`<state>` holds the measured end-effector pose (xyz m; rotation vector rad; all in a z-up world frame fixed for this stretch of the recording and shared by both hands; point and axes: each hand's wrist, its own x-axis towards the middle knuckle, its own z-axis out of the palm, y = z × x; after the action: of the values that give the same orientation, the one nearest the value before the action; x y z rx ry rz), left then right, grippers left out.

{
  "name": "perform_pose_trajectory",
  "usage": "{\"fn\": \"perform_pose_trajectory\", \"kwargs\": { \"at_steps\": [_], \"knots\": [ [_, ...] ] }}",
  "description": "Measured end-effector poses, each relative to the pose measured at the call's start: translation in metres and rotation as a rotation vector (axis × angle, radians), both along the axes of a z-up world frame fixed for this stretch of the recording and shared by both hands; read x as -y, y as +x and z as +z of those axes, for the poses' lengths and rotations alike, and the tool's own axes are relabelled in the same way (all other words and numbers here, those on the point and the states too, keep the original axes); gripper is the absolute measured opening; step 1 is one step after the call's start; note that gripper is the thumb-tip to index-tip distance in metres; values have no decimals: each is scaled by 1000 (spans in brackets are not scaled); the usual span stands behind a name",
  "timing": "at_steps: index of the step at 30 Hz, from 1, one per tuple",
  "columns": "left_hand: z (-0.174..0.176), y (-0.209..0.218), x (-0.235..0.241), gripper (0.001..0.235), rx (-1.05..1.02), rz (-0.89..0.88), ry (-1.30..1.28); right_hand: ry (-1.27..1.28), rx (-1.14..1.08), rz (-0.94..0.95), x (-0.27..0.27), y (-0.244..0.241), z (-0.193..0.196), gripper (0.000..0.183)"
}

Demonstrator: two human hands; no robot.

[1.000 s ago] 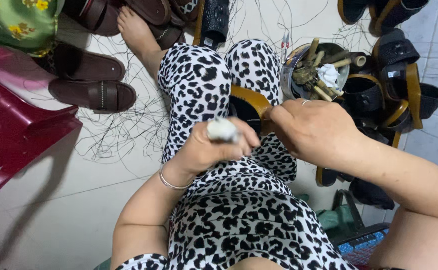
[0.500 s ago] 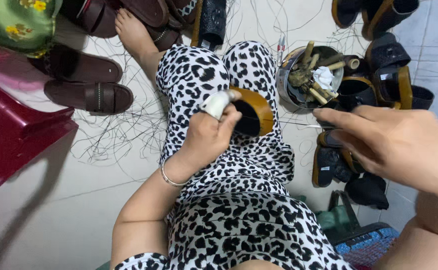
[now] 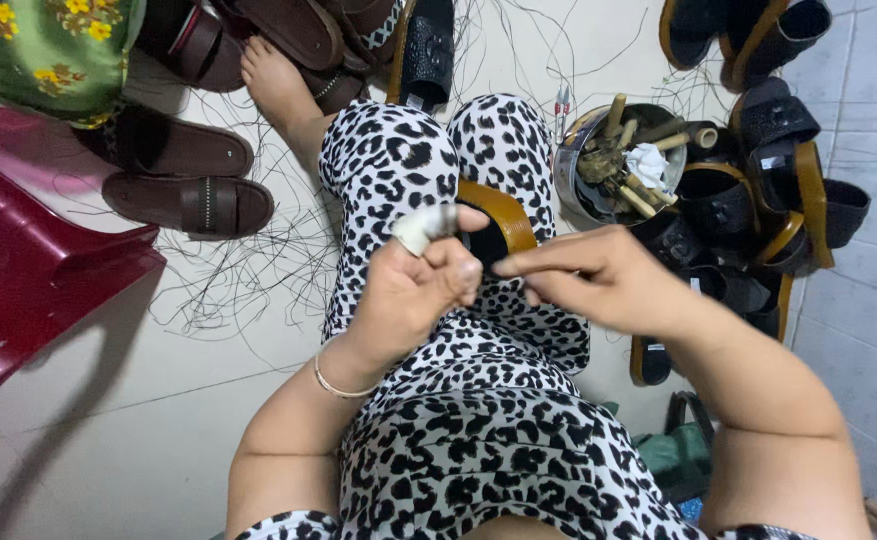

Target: The person sits on the floor and sews a brown leather sandal using a needle and thread. They hold the sandal on their lap and repeatedly pass the needle through the sole and upper, pulling the thread tight to secure the stitching.

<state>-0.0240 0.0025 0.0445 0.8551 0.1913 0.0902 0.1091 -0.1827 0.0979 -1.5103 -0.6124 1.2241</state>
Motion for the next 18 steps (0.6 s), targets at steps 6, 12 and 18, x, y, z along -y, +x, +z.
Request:
{"fn": "perform_pose_trajectory", "kwargs": {
  "at_steps": [6,12,18],
  "knots": [
    [1,-2,-5,36,-30,-7,-56,132,1133,-70,17,3,-49,10],
    [-16,-20,-35,28,-111,-557,573,-404,1657,-336,144,141,-63,20],
    [-26,-18,-30,25,116,-470,373,-140,1407,-307,65,78,-35,31]
  ]
}}
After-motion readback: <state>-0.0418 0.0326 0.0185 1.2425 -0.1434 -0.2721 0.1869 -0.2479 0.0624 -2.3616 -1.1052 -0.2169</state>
